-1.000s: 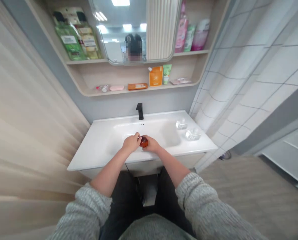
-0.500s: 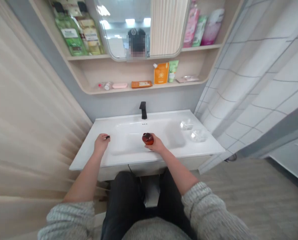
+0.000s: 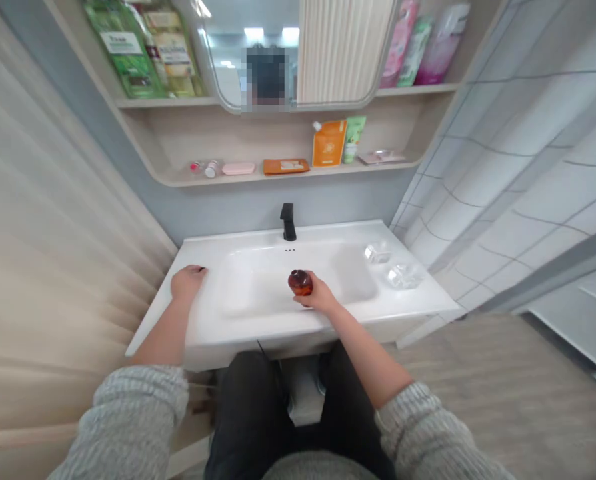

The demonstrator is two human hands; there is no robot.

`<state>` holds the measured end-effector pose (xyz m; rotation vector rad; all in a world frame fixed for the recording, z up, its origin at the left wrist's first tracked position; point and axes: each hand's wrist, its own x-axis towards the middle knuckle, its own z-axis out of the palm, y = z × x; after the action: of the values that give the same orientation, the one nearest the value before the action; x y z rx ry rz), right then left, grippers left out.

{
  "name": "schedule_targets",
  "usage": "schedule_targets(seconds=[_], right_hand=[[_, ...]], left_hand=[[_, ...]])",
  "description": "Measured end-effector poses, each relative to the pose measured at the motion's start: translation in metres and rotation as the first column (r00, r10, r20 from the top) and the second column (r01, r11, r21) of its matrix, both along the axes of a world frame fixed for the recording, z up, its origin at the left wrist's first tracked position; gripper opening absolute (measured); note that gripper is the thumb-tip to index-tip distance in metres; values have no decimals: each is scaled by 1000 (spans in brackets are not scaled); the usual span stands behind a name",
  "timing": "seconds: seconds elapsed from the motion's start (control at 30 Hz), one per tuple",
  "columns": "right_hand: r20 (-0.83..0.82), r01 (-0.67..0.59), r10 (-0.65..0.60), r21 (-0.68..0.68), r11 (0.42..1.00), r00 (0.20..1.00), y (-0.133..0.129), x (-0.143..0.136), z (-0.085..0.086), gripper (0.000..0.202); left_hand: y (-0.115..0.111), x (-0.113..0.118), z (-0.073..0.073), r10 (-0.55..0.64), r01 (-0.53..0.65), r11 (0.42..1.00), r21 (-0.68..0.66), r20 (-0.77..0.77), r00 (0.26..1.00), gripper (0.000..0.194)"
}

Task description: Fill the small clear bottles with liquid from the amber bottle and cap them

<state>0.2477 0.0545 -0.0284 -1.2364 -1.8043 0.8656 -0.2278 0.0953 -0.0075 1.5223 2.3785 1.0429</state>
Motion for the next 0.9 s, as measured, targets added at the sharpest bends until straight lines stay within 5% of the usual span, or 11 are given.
schedule_targets(seconds=[0.13, 0.3, 0.43, 0.57, 0.67, 0.77, 0.9], right_hand=[[19, -2, 2, 1, 1000, 1000, -1, -1, 0, 80], [-28, 9, -8, 18, 1000, 1000, 1, 0, -3, 83], [-106, 18, -4, 124, 992, 994, -7, -4, 7, 85], [-125, -38, 72, 254, 966, 990, -42, -32, 31, 84], [-77, -161, 193, 304, 939, 978, -77, -65, 47, 79], [-70, -205, 238, 315, 927, 969, -100, -86, 53, 91], [92, -322, 309, 273, 906, 947, -100, -64, 43, 96]], left_hand=[[-4, 1, 5, 38, -48, 993, -112, -92, 995, 43], [-33, 30, 21, 43, -35, 994, 104, -72, 996, 47], [-88, 105, 25, -252, 244, 952, 187, 17, 968, 39], [-140, 193, 19, -570, 522, 821, 229, 320, 756, 69], [-162, 228, 20, -590, 534, 807, 252, 383, 711, 79], [-174, 225, 27, -507, 452, 862, 229, 377, 776, 75], [-178, 168, 36, -320, 268, 945, 185, 378, 869, 65]])
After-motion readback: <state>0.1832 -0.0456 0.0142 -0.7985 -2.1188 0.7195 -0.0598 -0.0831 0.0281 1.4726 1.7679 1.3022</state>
